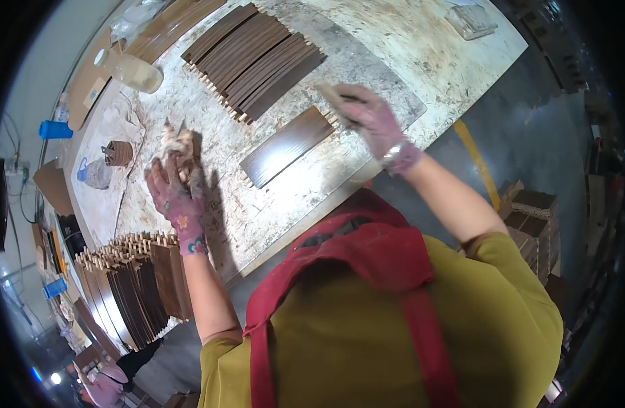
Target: The person assembles wooden furniture components at a workbench by wiping surfaces with a cloth, handling small wooden blocks, and fitting wooden panels together.
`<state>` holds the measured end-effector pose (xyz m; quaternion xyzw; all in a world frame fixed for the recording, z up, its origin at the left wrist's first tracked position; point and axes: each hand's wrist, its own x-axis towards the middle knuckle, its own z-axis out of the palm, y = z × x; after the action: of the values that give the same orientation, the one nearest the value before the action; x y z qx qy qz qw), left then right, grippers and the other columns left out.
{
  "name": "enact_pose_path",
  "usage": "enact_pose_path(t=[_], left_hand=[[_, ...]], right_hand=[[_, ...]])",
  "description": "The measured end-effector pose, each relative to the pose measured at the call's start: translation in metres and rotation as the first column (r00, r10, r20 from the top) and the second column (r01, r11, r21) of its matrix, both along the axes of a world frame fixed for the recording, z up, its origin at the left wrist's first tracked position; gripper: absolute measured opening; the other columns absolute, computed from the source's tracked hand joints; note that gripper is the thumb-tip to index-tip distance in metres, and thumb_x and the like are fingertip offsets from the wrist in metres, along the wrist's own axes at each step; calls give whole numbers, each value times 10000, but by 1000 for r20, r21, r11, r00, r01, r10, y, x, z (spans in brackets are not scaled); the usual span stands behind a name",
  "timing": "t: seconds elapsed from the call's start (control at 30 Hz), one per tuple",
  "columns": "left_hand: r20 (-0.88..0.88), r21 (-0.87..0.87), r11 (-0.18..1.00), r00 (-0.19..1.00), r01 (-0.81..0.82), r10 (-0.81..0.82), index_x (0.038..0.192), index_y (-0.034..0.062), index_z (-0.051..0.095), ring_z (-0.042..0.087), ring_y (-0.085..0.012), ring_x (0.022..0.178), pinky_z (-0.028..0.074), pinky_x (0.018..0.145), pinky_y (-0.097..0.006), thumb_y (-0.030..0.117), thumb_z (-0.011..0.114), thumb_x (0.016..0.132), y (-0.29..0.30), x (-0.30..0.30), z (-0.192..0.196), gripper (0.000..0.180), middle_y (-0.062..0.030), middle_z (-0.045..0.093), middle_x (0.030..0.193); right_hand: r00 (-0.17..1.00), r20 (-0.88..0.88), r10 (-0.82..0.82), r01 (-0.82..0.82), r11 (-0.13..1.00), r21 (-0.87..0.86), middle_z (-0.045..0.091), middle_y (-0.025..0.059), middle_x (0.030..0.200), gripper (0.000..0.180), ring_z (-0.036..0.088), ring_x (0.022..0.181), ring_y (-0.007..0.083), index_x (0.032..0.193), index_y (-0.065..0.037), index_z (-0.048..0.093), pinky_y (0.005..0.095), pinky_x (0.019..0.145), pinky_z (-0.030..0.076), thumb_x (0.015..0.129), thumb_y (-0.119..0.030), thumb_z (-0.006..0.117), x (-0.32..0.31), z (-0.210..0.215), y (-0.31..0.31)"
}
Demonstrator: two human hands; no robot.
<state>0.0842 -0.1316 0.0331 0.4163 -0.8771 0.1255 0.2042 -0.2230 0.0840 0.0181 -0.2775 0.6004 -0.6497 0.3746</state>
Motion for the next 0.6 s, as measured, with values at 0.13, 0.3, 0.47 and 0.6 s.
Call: enact_pose_path(t=[0.13,0.3,0.47,0.6], left_hand=[[-75,271,958,990,-94,118,1408,133,526,514,-396,1211,440,1026,-456,234,715,862,-33,35,-61,587,-196,546,1311],[44,401,914,998,-63,50,1116,38,702,595,-342,1072,484,934,-426,254,727,840,22,-19,35,352,-147,634,1028],[-171,430,810,917,399,-361,1124,92,673,625,-305,1033,535,853,-417,128,699,792,81,-102,16,335,-103,627,1224],[16,383,833,898,400,-439,1278,187,591,624,-293,981,542,833,-394,64,656,782,71,-126,-5,515,-26,587,1305]], right_hand=[[921,388,29,13,994,-104,611,86,1105,381,615,925,168,1269,5,546,305,827,531,931,-152,631,31,-16,-56],[793,606,62,47,986,-163,614,118,1151,344,629,1020,200,1253,12,535,335,878,541,953,-139,614,17,-46,-60],[730,670,132,32,974,-226,602,149,1209,360,628,1075,266,1308,5,495,405,928,548,977,-111,578,13,-56,-57],[716,678,165,9,970,-245,638,99,1167,276,641,1029,205,1226,-20,574,346,853,557,960,-88,600,15,-48,-52]])
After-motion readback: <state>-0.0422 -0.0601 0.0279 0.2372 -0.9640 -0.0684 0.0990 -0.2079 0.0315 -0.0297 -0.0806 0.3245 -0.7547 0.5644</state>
